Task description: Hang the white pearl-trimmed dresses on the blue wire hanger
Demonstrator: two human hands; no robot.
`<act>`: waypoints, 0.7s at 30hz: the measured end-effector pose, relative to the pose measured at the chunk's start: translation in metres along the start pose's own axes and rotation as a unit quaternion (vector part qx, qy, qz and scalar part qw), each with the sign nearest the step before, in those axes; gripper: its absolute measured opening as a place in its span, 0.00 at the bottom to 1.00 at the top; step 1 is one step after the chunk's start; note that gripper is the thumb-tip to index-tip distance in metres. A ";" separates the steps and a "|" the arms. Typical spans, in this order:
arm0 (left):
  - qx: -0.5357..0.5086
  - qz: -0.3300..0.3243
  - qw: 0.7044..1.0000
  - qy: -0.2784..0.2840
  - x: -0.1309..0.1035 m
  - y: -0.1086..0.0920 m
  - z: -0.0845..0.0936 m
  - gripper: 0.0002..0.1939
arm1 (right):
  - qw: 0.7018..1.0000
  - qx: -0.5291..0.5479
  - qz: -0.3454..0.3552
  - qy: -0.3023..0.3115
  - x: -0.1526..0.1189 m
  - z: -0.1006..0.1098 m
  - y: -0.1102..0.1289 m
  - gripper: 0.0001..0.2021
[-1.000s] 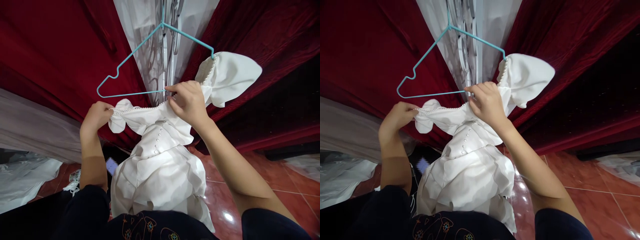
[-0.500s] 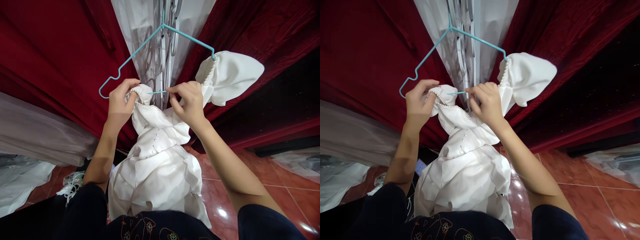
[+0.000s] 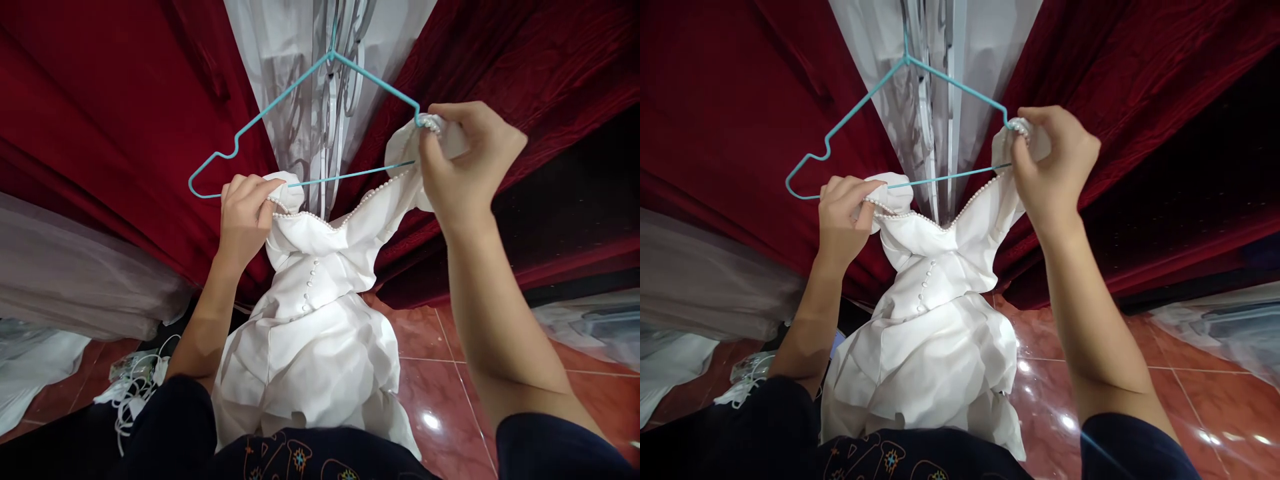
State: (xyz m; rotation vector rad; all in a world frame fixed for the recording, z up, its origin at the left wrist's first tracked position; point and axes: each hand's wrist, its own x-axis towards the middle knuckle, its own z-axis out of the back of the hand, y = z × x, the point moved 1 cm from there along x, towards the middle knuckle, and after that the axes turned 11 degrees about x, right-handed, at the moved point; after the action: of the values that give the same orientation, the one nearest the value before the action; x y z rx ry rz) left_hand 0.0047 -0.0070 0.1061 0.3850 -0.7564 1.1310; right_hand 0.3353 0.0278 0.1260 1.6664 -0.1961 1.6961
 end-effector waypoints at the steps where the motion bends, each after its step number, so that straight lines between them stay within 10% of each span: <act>1: 0.002 0.002 1.000 -0.003 0.000 0.003 0.002 0.20 | 0.999 0.008 -0.033 0.013 0.005 0.003 -0.004 0.11; 7: -0.009 -0.011 1.000 0.000 0.004 0.012 0.013 0.20 | 0.984 -0.049 -0.167 -0.040 0.026 0.032 -0.020 0.13; 11: -0.012 0.000 1.000 -0.009 0.005 0.011 0.010 0.19 | 0.950 -0.149 -0.246 0.119 0.001 0.053 -0.026 0.10; 15: -0.014 0.007 1.000 0.016 0.005 0.005 0.005 0.19 | 0.967 0.004 -0.068 0.247 -0.028 0.047 -0.003 0.12; 18: -0.030 0.004 0.999 0.035 0.006 0.001 0.001 0.20 | 0.980 0.093 0.043 0.170 -0.033 0.027 0.022 0.11; 21: -0.054 -0.013 0.998 0.024 0.006 0.000 -0.006 0.19 | 0.983 0.111 0.003 0.144 -0.032 0.002 0.033 0.11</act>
State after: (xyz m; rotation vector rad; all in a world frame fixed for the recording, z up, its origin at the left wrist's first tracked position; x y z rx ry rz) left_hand 0.0084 0.0013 0.1063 0.2757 -0.7649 1.0675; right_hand 0.3139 -0.0091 0.1092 1.5503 0.1327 1.9984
